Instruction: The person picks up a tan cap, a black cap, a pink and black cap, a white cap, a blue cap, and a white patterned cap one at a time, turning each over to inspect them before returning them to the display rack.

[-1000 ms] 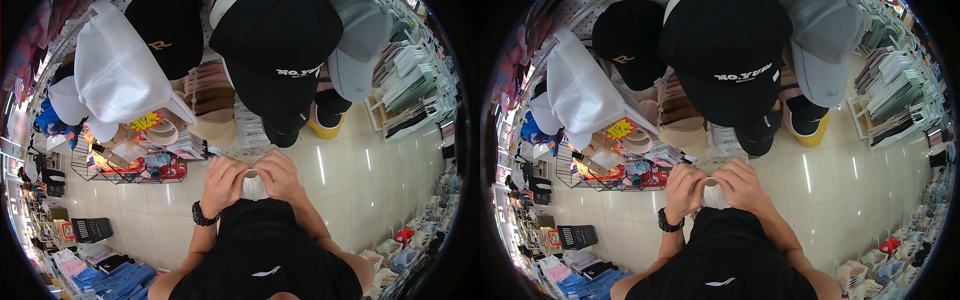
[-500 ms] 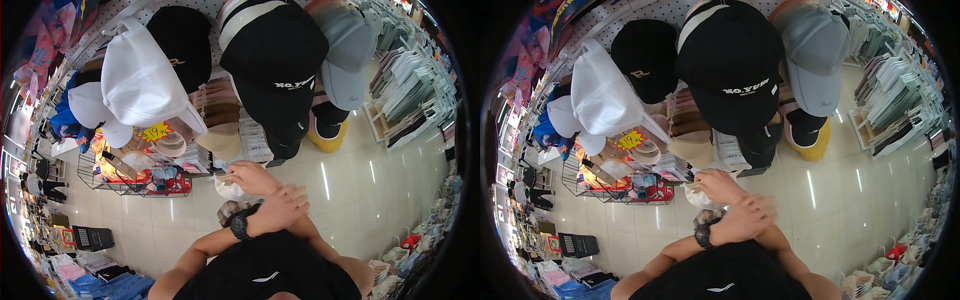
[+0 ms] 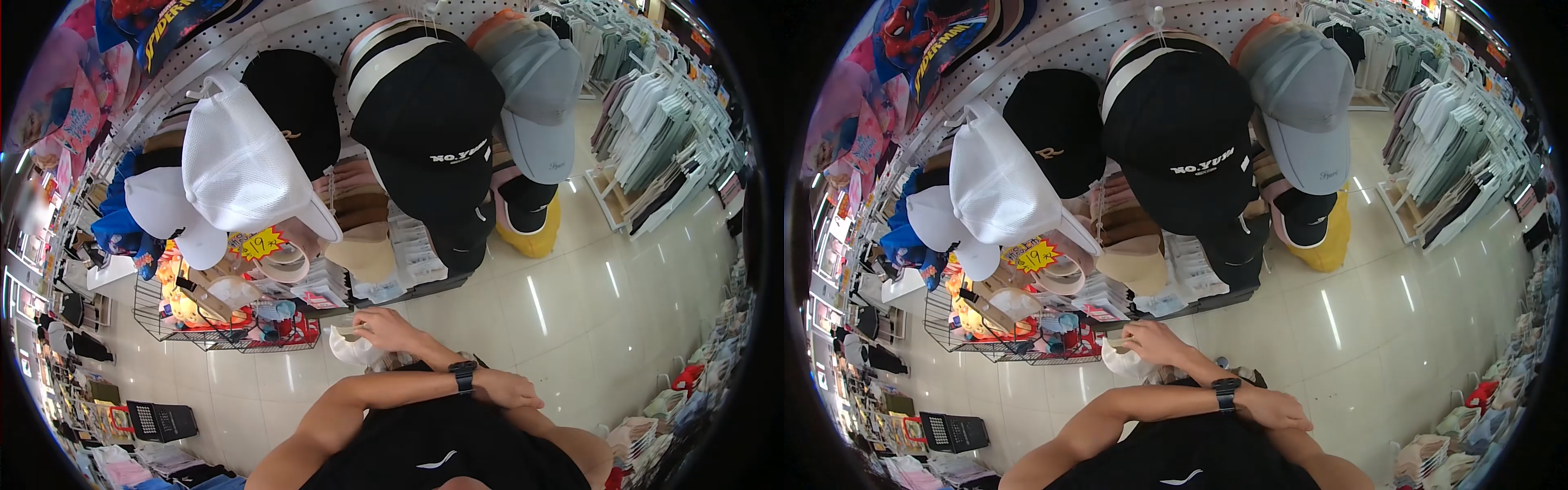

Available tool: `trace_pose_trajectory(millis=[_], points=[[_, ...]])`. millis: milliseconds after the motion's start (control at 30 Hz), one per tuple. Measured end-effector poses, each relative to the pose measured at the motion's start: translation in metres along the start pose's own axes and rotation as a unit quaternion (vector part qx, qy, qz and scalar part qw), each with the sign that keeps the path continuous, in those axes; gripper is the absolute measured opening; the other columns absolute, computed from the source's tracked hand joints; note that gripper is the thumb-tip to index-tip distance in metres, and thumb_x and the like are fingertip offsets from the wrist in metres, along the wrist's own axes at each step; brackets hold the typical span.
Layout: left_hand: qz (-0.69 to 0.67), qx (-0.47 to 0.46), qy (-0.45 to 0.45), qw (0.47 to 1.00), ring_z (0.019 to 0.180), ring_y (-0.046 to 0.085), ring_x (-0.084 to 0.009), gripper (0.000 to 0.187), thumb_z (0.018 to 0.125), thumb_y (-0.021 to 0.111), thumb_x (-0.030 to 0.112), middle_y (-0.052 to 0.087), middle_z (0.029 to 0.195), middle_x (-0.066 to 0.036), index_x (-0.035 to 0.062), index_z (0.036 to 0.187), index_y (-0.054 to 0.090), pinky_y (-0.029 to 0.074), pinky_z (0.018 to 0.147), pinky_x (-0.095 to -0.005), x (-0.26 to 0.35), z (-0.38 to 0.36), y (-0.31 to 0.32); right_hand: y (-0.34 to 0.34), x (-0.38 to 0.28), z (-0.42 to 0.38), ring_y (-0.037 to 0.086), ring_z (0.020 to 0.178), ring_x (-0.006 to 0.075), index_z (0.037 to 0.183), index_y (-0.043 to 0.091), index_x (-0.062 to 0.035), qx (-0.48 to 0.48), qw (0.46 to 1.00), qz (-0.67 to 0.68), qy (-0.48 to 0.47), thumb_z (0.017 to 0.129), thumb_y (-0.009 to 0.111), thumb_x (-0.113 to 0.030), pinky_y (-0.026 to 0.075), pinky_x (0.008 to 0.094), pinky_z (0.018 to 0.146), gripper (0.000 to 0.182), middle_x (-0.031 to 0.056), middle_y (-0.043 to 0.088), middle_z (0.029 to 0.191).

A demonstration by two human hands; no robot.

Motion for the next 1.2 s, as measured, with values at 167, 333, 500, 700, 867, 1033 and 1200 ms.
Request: trace_pose_trajectory(millis=[167, 333, 500, 700, 867, 1033, 1200], points=[[-0.23, -0.15, 0.002, 0.961, 0.093, 0.061, -0.023, 0.069, 0.113, 0.034, 0.049, 0.072, 0.099, -0.018, -0.012, 0.114, 0.066, 0.049, 0.091, -0.0372, 0.026, 0.019, 0.012, -0.003, 0.013, 0.004, 0.068, 0.1, 0.0395, 0.103, 0.067, -0.0018, 0.03, 0.998, 0.038, 0.038, 0.092, 0.071, -0.021, 0.052, 0.0449, 0.087, 0.023, 0.0183, 0.072, 0.103], [-0.233, -0.157, 0.079, 0.956, 0.098, 0.06, -0.02, 0.071, 0.113, 0.033, 0.05, 0.071, 0.105, -0.014, -0.0125, 0.115, 0.066, 0.048, 0.095, -0.0353, 0.037, 0.033, 0.013, -0.009, 0.012, 0.004, 0.068, 0.099, 0.0393, 0.103, 0.067, -0.0014, 0.025, 0.997, 0.044, 0.052, 0.092, 0.071, -0.021, 0.053, 0.0445, 0.088, 0.023, 0.019, 0.072, 0.104], [-0.187, -0.199, -0.002, 0.962, 0.108, 0.063, -0.0285, 0.07, 0.111, 0.035, 0.051, 0.071, 0.117, -0.021, -0.0111, 0.121, 0.066, 0.047, 0.1, -0.0389, 0.02, 0.03, 0.009, -0.006, 0.012, 0.011, 0.069, 0.099, 0.0385, 0.102, 0.067, -0.0011, 0.033, 0.997, 0.056, 0.033, 0.092, 0.071, -0.02, 0.053, 0.0444, 0.087, 0.022, 0.0191, 0.072, 0.103], [0.019, -0.137, -0.142, 0.98, 0.119, 0.059, -0.0491, 0.073, 0.107, 0.03, 0.051, 0.064, 0.126, -0.035, -0.0111, 0.12, 0.065, 0.044, 0.104, -0.0514, 0.042, 0.006, -0.013, -0.005, 0.005, 0.015, 0.069, 0.1, 0.0403, 0.102, 0.066, -0.0022, 0.028, 0.997, 0.068, 0.035, 0.091, 0.07, -0.021, 0.053, 0.0472, 0.086, 0.022, 0.0196, 0.073, 0.103], [0.04, -0.056, -0.095, 0.993, 0.103, 0.062, -0.0508, 0.065, 0.108, 0.032, 0.044, 0.069, 0.105, -0.033, -0.0087, 0.103, 0.069, 0.05, 0.092, -0.0526, 0.027, 0.008, 0.007, -0.001, -0.001, 0.011, 0.07, 0.098, 0.0398, 0.105, 0.068, -0.0004, 0.023, 0.994, 0.099, 0.026, 0.09, 0.072, -0.02, 0.053, 0.0444, 0.086, 0.024, 0.021, 0.073, 0.103], [0.005, 0.003, 0.013, 1.0, 0.09, 0.057, -0.0523, 0.057, 0.108, 0.035, 0.035, 0.064, 0.091, -0.033, -0.0091, 0.085, 0.062, 0.047, 0.084, -0.0539, 0.004, 0.015, 0.03, -0.001, 0.015, 0.008, 0.069, 0.089, 0.0225, 0.104, 0.068, -0.0001, 0.038, 0.979, 0.197, 0.046, 0.092, 0.075, -0.017, 0.053, 0.0352, 0.081, 0.022, 0.0131, 0.073, 0.095], [-0.038, 0.013, 0.017, 0.999, 0.085, 0.053, -0.052, 0.055, 0.108, 0.036, 0.032, 0.06, 0.085, -0.035, -0.0101, 0.082, 0.059, 0.044, 0.082, -0.0533, 0.001, 0.014, 0.033, -0.016, 0.028, 0.009, 0.063, 0.09, 0.0092, 0.105, 0.068, -0.0019, 0.024, 0.943, 0.326, 0.054, 0.097, 0.073, -0.017, 0.051, 0.0277, 0.08, 0.017, 0.0032, 0.071, 0.098]])
Point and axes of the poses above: each hand's wrist, its own z-axis towards the middle knuckle, its own y-axis out of the palm, x = y × z, the point moved 1 cm from there along z, towards the middle knuckle
